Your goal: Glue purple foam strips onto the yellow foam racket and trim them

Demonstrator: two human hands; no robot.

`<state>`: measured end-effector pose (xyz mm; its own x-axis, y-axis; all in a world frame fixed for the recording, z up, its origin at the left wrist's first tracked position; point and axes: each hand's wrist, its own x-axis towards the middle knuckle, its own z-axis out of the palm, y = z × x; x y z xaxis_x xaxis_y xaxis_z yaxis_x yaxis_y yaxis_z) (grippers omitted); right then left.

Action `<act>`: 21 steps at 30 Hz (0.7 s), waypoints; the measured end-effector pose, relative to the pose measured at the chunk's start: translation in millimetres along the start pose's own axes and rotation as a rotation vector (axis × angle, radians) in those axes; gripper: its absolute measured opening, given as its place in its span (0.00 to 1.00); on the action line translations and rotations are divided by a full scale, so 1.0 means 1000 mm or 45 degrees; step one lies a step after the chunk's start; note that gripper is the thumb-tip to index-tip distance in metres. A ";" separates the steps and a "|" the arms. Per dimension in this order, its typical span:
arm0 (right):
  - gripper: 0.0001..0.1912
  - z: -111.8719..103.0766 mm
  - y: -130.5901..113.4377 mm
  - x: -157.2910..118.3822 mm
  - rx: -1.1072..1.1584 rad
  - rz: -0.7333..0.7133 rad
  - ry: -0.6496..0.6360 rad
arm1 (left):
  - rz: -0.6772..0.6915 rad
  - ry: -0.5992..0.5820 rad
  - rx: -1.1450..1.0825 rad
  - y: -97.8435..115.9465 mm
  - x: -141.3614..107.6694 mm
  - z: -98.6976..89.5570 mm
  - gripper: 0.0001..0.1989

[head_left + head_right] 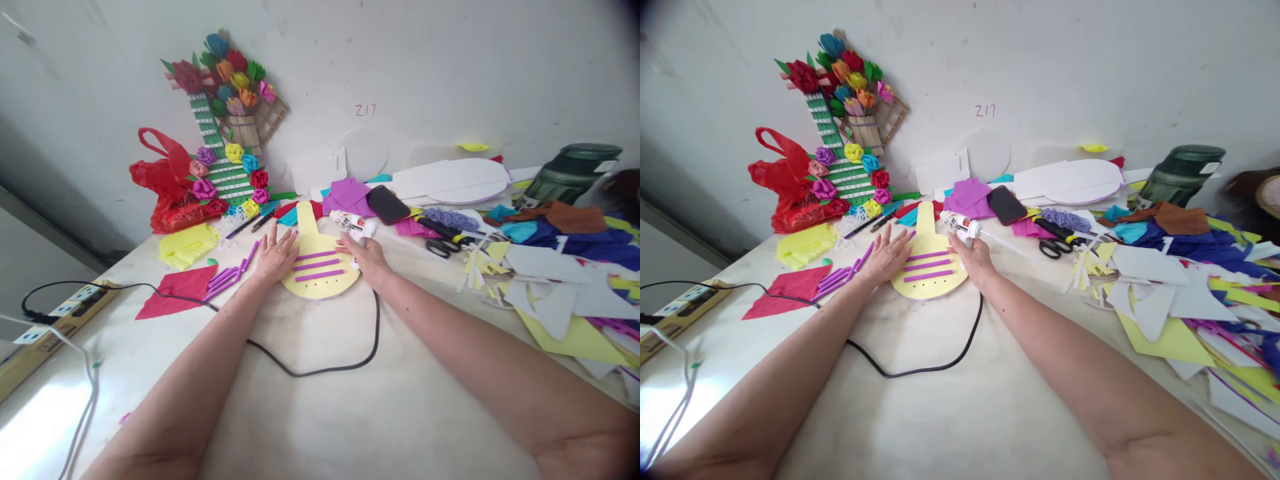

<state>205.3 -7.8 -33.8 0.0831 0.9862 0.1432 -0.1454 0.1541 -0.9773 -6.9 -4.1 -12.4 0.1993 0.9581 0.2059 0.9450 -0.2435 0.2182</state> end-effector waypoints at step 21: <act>0.25 -0.003 0.006 0.000 -0.238 -0.162 -0.026 | -0.070 0.217 0.365 0.009 -0.014 0.013 0.27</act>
<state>207.0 -6.6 -40.2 0.0688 0.9609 0.2682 0.0506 0.2651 -0.9629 2.1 -18.2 -25.6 0.1229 0.9237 0.3629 0.9924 -0.1169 -0.0386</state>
